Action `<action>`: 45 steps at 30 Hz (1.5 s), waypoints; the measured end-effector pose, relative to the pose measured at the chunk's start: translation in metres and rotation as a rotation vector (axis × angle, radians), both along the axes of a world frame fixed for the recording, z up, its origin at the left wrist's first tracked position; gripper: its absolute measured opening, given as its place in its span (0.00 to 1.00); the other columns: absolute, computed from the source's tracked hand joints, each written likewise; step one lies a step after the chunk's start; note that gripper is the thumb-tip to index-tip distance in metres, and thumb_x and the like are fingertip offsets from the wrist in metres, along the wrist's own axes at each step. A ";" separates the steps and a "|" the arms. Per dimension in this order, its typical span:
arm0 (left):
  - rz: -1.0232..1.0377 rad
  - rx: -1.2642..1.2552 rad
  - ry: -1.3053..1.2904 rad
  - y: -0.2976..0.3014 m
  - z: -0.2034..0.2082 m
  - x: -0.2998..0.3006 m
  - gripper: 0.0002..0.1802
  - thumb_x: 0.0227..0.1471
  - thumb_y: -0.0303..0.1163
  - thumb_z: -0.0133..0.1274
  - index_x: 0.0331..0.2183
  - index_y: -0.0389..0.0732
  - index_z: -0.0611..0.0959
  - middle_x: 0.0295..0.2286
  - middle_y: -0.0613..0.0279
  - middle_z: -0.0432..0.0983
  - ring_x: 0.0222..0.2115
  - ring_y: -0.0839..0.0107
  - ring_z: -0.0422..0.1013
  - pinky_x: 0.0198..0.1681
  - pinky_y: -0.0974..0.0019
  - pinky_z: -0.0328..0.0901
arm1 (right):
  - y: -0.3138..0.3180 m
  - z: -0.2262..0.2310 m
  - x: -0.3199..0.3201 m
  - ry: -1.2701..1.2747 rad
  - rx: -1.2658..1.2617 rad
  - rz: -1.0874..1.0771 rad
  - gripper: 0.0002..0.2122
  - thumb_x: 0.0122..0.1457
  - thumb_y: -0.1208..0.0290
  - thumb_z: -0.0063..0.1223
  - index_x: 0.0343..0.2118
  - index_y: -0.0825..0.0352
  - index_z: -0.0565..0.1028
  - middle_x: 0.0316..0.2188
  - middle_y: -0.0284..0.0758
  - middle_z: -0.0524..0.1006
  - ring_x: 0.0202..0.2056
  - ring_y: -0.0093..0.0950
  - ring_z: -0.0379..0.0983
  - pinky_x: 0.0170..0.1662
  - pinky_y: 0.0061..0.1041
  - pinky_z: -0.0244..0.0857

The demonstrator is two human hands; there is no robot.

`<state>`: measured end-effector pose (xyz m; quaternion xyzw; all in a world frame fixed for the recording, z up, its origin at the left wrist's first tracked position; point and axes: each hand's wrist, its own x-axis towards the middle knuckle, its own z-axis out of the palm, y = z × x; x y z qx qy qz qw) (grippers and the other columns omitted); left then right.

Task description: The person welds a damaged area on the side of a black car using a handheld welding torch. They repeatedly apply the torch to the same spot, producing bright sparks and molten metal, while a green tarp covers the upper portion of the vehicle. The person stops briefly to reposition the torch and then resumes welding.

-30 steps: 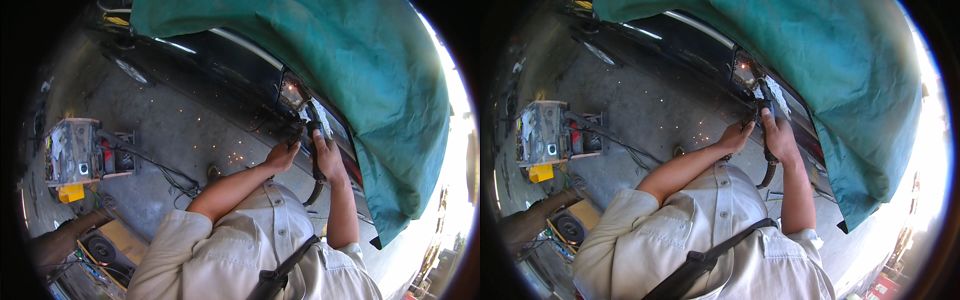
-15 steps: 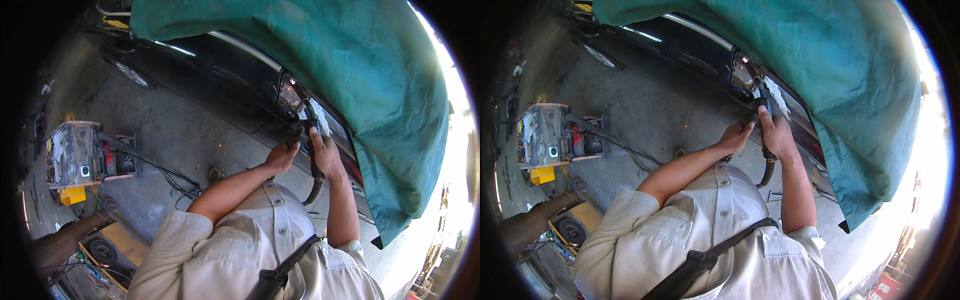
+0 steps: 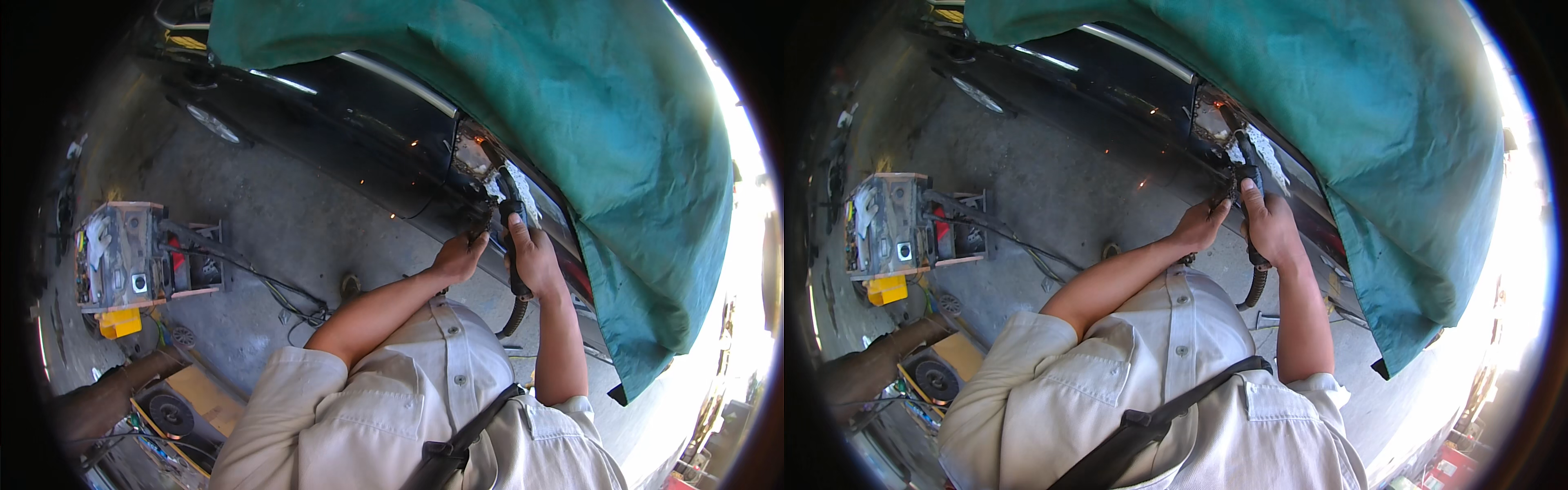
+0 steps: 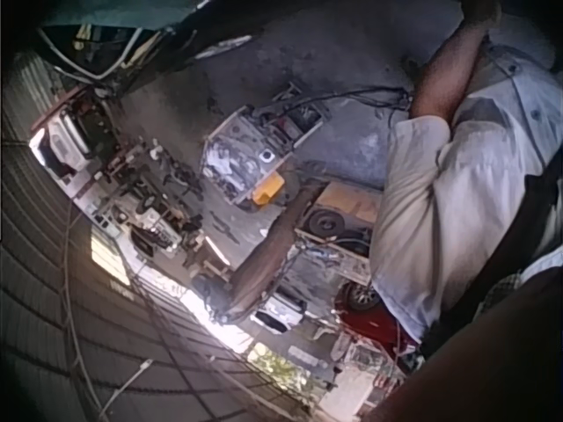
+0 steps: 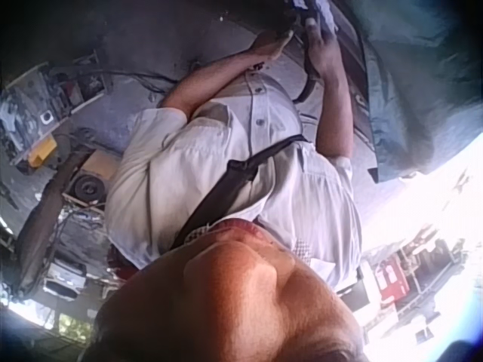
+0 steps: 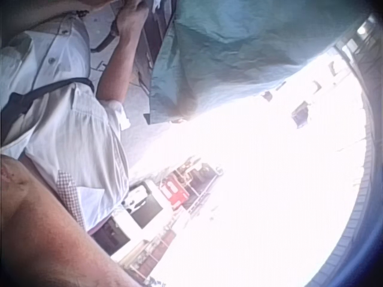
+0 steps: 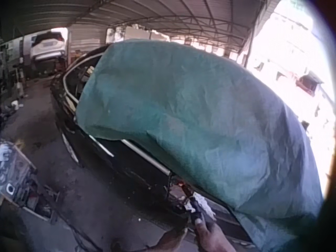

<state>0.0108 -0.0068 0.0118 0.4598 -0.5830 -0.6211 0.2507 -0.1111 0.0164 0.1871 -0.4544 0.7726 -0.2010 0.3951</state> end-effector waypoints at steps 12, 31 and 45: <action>-0.015 0.020 -0.017 0.001 0.008 0.004 0.31 0.69 0.55 0.41 0.54 0.38 0.80 0.46 0.40 0.81 0.51 0.42 0.74 0.52 0.51 0.68 | -0.004 -0.002 0.006 0.051 -0.011 -0.018 0.34 0.70 0.40 0.43 0.23 0.73 0.76 0.16 0.39 0.73 0.22 0.33 0.72 0.32 0.38 0.66; -0.055 -0.025 -0.070 -0.004 0.002 0.007 0.34 0.68 0.58 0.39 0.48 0.34 0.81 0.42 0.37 0.81 0.48 0.39 0.75 0.49 0.49 0.68 | 0.035 0.005 0.017 0.097 -0.049 0.073 0.29 0.71 0.45 0.44 0.37 0.75 0.75 0.23 0.51 0.76 0.30 0.53 0.74 0.40 0.44 0.68; -0.055 -0.016 -0.077 -0.007 -0.002 0.005 0.36 0.67 0.60 0.43 0.44 0.31 0.81 0.38 0.37 0.81 0.44 0.40 0.77 0.48 0.50 0.68 | 0.065 0.001 0.014 0.077 -0.056 -0.115 0.27 0.71 0.47 0.46 0.37 0.75 0.74 0.24 0.55 0.75 0.32 0.58 0.73 0.39 0.45 0.67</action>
